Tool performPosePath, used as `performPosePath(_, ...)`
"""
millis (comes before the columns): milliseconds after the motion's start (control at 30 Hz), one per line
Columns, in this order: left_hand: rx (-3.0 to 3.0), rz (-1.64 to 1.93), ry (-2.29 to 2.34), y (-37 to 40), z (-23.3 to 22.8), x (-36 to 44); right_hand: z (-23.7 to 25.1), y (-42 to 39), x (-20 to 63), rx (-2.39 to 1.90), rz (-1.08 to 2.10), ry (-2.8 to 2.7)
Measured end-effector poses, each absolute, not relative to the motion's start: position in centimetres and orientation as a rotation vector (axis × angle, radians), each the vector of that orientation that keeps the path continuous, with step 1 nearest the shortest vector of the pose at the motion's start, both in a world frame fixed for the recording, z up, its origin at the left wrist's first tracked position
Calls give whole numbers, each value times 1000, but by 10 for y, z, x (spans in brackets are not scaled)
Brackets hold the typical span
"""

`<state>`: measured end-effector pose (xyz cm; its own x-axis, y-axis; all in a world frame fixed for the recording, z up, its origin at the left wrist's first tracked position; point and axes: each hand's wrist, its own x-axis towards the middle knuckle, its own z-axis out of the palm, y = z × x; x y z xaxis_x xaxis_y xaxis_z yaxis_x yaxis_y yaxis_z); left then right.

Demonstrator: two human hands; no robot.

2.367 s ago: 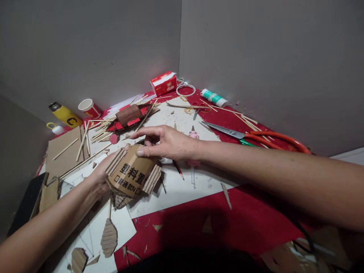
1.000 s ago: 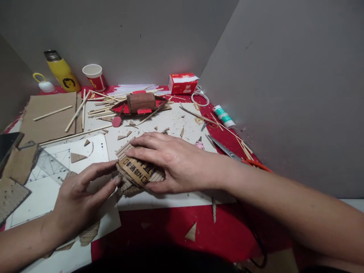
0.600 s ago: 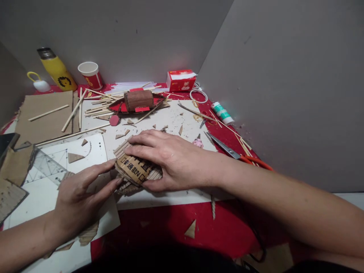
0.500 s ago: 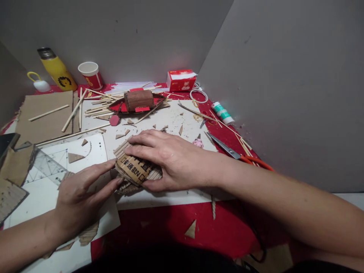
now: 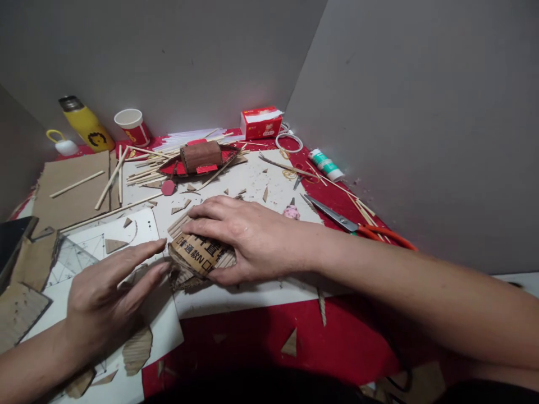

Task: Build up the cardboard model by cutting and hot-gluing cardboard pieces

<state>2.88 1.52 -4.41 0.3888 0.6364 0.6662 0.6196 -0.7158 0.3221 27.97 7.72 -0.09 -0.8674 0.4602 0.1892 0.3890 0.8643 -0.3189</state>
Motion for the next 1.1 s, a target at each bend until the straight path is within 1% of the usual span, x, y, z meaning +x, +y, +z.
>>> performPosePath(167, 2478, 1246, 1085, 26, -36, 29, -2, 77, 278, -651, 379, -2743)
performPosePath(400, 2402, 1245, 1049, 29, -43, 28, -4, 77, 278, -685, 381, -2733)
performPosePath(600, 2419, 1242, 1055, 26, -49, 27, -7, 78, 279, -668, 374, -2712)
performPosePath(900, 2471, 1243, 1010, 24, -45, 34, -6, 78, 280, -649, 394, -2716)
performPosePath(1100, 2621, 1197, 1008, 23, -45, 35, -8, 79, 281, -637, 378, -2719)
